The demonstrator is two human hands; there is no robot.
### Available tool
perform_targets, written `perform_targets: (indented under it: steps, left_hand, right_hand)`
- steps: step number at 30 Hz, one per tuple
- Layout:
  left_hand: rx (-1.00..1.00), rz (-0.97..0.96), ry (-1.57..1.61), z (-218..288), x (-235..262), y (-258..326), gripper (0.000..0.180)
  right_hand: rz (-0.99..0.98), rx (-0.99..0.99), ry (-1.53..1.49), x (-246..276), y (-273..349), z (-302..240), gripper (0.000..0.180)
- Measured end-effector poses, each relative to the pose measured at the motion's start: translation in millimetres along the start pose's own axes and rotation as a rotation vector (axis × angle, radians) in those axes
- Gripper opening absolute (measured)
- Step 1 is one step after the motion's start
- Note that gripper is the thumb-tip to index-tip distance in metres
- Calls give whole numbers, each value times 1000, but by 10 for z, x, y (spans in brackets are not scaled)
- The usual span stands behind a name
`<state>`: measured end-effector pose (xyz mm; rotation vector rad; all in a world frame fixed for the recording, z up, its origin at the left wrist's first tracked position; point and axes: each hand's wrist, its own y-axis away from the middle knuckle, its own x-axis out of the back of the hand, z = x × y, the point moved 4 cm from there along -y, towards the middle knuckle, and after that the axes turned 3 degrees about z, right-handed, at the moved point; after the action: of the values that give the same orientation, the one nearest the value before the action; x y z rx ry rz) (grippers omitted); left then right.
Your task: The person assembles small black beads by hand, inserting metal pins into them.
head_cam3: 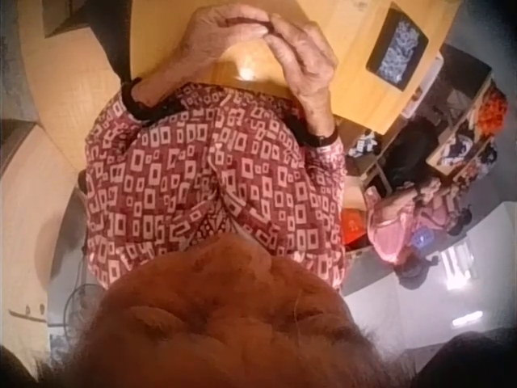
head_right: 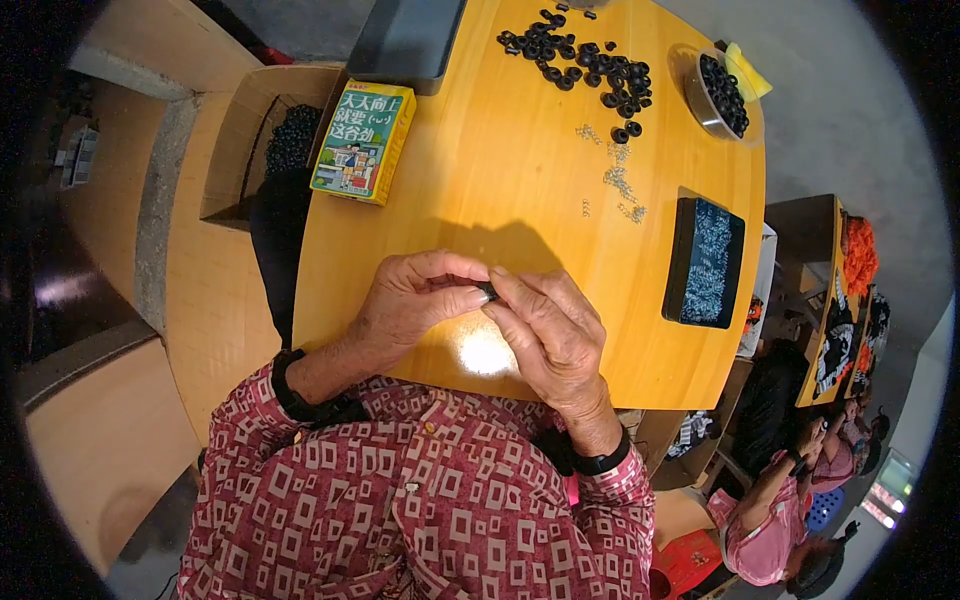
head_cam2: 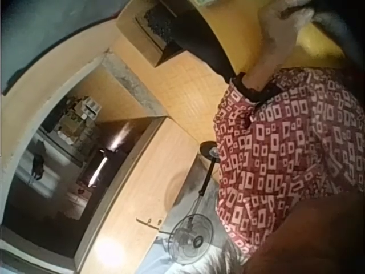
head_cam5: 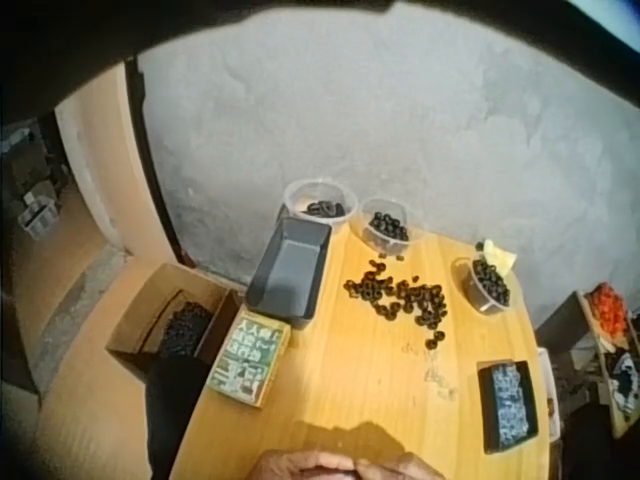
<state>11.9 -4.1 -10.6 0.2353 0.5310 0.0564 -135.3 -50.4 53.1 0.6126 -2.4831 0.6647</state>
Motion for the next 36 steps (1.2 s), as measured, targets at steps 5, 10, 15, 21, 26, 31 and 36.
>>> perform_targets:
  steps: [5,10,15,21,26,31,36]
  left_hand:
    - [34,5,-47,22,-6,-11,21]
    - [73,-33,-13,15,48,-22,21]
    - [59,-56,-14,44,16,-22,20]
    - [5,-51,56,-2,-20,-13,17]
    - [-9,-7,-50,-8,-29,-12,16]
    - [-22,22,-54,-16,-25,-18,14]
    - [-18,58,-107,30,-34,-25,13]
  right_hand:
    - [24,24,77,-8,18,-47,36]
    - [37,71,175,-45,-1,-135,38]
    - [-3,24,138,-21,-23,-172,35]
    - [-62,-109,-43,60,-40,-45,23]
    - [-8,-12,73,63,7,-51,19]
    - [44,-95,-38,-50,88,-28,34]
    - [93,43,122,-85,94,-8,41]
